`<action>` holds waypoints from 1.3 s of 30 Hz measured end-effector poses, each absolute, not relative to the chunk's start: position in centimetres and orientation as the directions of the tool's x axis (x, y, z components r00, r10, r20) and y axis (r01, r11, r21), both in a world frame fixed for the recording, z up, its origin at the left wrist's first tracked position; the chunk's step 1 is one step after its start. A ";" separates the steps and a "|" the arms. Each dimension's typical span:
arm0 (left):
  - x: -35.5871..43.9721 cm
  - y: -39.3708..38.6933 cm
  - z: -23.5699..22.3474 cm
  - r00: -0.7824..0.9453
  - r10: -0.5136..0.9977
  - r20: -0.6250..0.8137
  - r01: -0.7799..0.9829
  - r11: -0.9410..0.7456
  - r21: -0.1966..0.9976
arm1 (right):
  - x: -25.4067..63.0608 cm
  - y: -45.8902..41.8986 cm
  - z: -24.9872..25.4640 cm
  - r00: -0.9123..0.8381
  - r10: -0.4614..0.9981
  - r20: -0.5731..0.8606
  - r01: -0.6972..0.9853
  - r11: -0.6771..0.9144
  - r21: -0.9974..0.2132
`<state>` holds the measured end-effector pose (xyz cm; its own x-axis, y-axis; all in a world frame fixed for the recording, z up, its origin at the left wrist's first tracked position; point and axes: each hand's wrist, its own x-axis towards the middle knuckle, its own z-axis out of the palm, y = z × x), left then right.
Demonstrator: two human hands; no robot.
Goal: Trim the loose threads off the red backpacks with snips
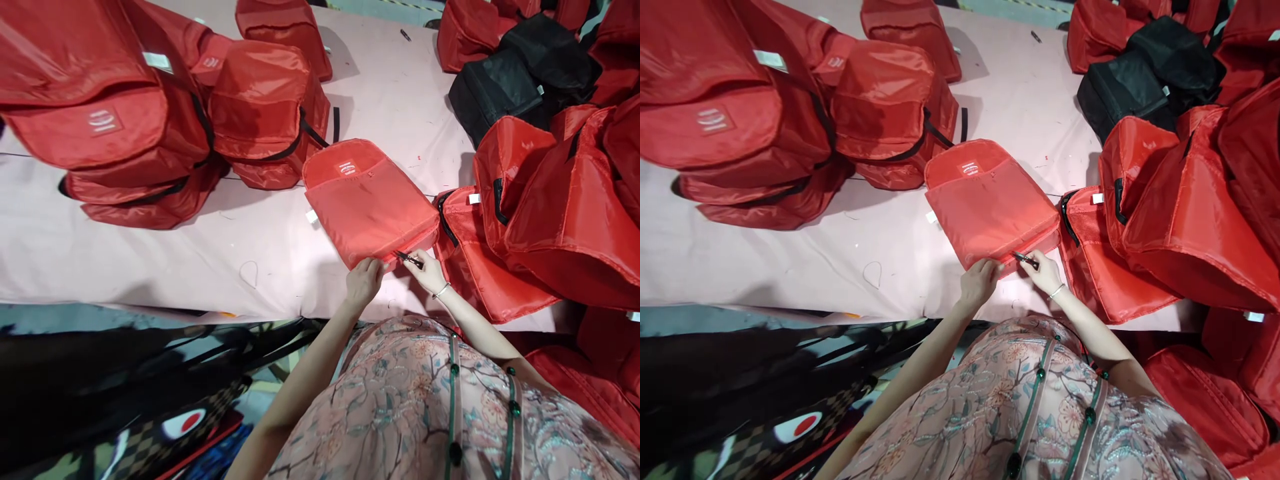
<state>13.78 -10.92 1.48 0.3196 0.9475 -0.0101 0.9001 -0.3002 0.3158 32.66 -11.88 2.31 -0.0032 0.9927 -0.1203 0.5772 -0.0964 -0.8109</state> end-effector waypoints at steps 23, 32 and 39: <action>14.7 -5.0 3.4 0.283 0.866 -0.412 0.947 -0.184 0.264 | 30.8 -13.1 -7.6 0.068 0.981 0.179 0.525 0.117 -0.843; 14.6 -5.0 3.5 0.288 0.858 -0.425 0.945 -0.184 0.270 | 30.2 -12.7 -6.9 0.060 0.977 0.204 0.525 0.143 -0.839; 14.6 -5.0 3.4 0.292 0.863 -0.413 0.939 -0.176 0.296 | 30.0 -12.6 -6.4 0.027 0.980 0.199 0.569 0.149 -0.809</action>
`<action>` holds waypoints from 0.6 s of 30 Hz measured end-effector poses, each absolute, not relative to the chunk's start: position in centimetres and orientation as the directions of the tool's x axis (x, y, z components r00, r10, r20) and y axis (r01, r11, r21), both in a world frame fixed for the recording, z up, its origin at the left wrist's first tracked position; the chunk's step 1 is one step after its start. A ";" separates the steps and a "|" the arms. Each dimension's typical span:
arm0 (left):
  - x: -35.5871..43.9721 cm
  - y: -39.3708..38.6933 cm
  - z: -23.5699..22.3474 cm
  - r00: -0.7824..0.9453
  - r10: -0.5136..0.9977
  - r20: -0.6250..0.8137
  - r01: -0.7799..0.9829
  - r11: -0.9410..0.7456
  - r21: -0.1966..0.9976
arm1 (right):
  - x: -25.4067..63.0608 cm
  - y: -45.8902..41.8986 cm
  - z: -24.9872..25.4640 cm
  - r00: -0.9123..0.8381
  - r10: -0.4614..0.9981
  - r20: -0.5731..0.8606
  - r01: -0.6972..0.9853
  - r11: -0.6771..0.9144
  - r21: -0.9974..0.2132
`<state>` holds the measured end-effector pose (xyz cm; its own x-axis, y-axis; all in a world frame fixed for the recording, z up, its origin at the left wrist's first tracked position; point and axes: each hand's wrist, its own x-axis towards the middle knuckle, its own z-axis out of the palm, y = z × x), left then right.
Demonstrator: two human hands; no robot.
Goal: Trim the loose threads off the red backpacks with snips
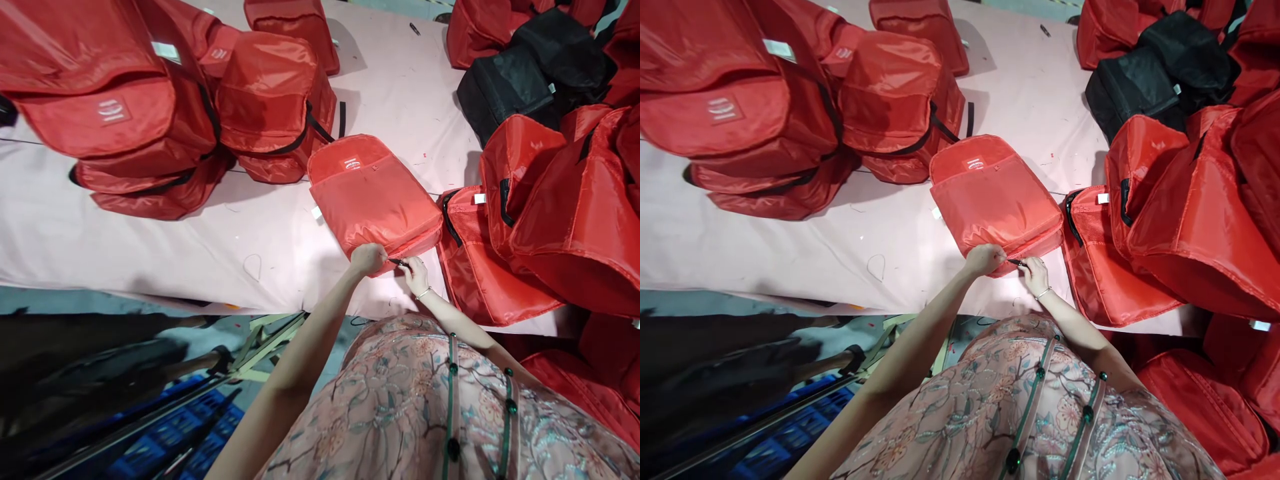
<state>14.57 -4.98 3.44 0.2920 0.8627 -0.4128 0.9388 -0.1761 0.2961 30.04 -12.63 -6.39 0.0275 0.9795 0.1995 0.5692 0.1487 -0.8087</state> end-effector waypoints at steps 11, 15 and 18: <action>14.0 -5.1 3.1 0.336 0.865 -0.374 0.921 -0.218 0.324 | 30.3 -12.6 -5.9 0.076 0.975 0.208 0.480 0.147 -0.865; 13.6 -5.6 3.8 0.358 0.859 -0.365 0.909 -0.232 0.347 | 31.4 -12.9 -4.5 0.312 0.944 0.109 0.326 0.001 -0.945; 12.3 -6.4 4.2 0.350 0.861 -0.369 0.915 -0.229 0.332 | 32.9 -13.1 -4.0 0.445 0.893 0.061 0.225 -0.046 -0.973</action>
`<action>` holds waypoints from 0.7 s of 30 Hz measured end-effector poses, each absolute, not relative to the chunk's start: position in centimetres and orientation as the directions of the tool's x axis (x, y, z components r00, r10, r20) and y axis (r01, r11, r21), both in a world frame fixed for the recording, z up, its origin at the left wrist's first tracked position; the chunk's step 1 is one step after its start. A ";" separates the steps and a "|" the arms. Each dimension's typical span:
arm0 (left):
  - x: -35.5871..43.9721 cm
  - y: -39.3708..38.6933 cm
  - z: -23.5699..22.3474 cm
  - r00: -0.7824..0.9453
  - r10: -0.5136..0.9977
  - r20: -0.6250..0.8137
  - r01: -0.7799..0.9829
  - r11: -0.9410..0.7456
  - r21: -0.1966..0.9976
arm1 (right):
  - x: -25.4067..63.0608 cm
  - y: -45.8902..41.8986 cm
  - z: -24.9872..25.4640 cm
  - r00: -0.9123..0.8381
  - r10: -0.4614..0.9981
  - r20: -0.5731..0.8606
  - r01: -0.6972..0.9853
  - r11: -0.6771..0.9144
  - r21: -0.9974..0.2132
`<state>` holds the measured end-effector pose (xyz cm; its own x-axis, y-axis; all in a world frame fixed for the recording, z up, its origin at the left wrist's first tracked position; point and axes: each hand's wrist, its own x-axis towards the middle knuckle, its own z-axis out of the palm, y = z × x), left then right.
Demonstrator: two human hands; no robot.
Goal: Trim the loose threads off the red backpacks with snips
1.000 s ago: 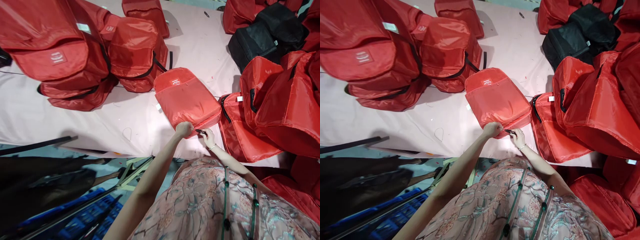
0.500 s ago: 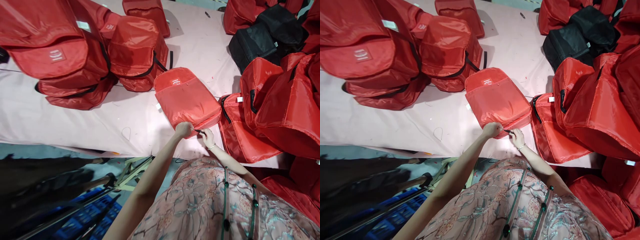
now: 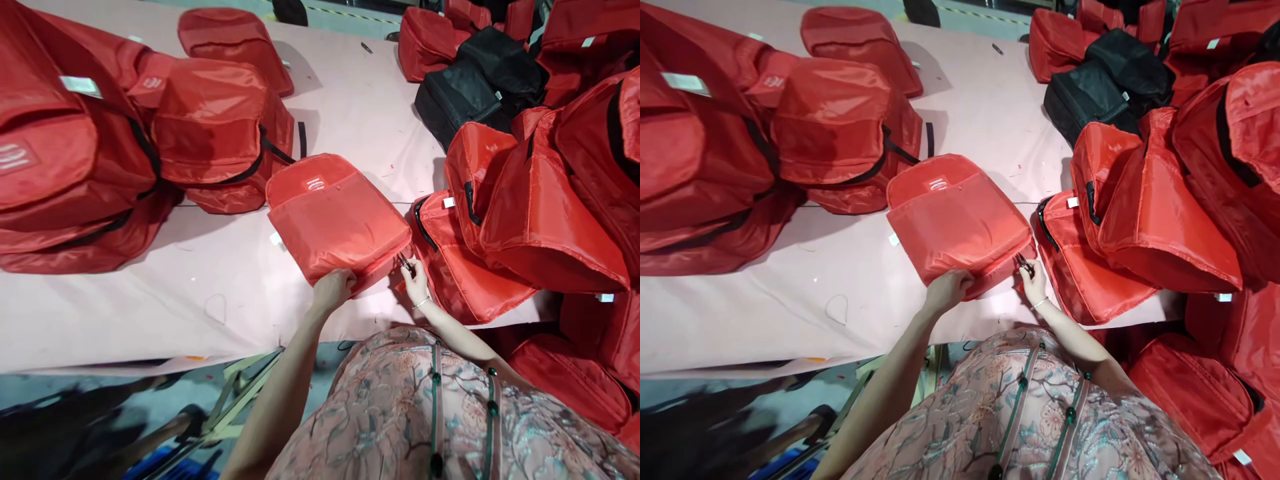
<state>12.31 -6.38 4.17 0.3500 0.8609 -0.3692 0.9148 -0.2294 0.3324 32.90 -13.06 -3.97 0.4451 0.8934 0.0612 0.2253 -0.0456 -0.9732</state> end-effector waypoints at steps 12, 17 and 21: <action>3.5 -8.3 8.2 -0.026 0.841 -0.541 0.994 -0.037 -0.105 | 32.3 -9.1 -4.1 0.230 0.931 -0.284 -0.070 -0.275 -0.959; 11.0 -8.6 9.5 0.085 0.990 -0.117 0.970 -0.055 0.236 | 29.0 -8.6 -5.2 0.332 0.917 -0.221 -0.015 -0.229 -0.973; 16.8 -8.2 6.1 0.099 0.995 -0.027 0.964 -0.089 0.250 | 29.2 -9.2 -5.5 0.393 0.911 -0.126 0.166 -0.204 -0.965</action>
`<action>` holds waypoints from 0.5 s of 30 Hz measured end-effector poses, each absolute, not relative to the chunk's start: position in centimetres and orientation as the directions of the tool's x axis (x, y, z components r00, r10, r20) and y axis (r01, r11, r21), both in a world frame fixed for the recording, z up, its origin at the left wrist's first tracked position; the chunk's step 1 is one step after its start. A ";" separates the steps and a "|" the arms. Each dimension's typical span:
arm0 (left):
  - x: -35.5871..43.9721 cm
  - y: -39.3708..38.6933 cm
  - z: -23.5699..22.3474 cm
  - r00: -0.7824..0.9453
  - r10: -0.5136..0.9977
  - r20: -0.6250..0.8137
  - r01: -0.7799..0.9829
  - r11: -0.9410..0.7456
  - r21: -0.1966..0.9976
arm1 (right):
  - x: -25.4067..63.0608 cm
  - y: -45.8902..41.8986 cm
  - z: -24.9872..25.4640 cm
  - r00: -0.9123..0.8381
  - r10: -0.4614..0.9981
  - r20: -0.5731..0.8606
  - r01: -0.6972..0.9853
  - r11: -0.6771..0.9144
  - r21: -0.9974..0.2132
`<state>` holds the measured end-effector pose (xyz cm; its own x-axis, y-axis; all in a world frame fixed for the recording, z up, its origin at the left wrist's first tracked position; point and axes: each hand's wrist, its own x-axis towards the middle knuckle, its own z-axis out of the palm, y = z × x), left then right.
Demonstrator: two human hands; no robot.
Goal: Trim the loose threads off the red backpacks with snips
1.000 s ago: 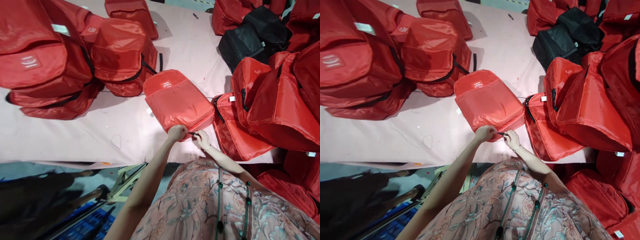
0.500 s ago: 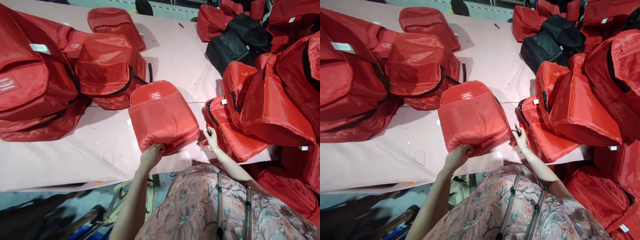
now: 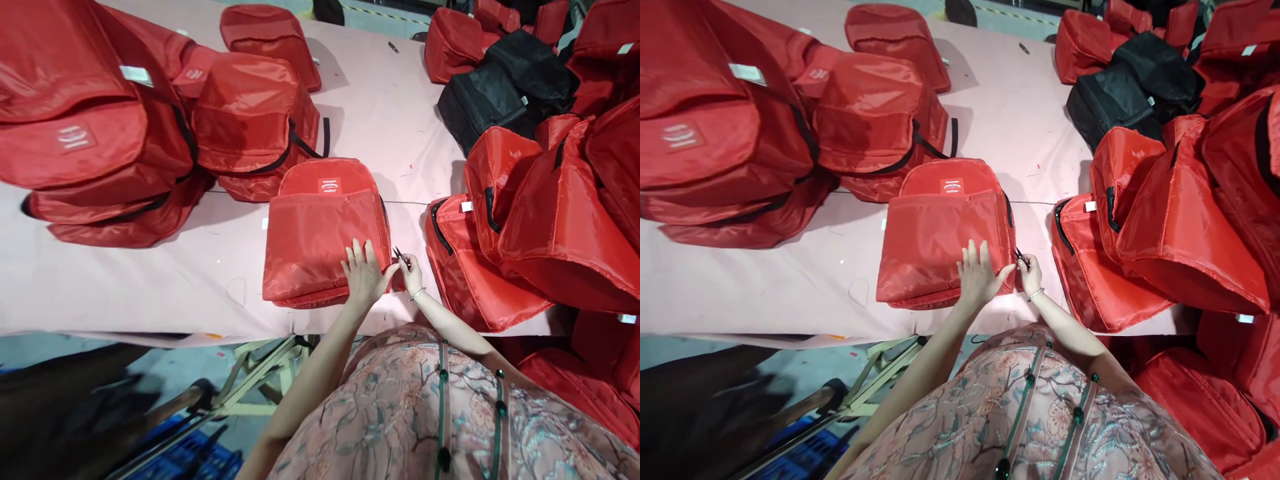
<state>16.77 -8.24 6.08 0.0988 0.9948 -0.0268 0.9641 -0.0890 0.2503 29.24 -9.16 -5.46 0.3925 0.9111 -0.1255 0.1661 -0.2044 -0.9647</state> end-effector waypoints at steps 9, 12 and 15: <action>16.8 -6.7 2.2 0.167 0.981 -0.094 0.974 -0.150 0.171 | 32.6 -10.4 -3.3 0.103 0.993 0.061 0.612 -0.014 -0.791; 16.9 -6.6 2.3 0.164 0.982 -0.093 0.975 -0.147 0.166 | 32.8 -9.8 -2.6 0.025 0.997 0.072 0.690 0.034 -0.723; 17.1 -6.8 2.3 0.163 0.983 -0.087 0.975 -0.146 0.167 | 33.0 -8.8 -1.8 -0.052 0.997 0.062 0.766 0.079 -0.638</action>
<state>17.08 -6.75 2.34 0.1625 0.9828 -0.0875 0.9751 -0.1464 0.1666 33.04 -8.85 -1.83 -0.0519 0.9967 0.0618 0.7661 0.0795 -0.6378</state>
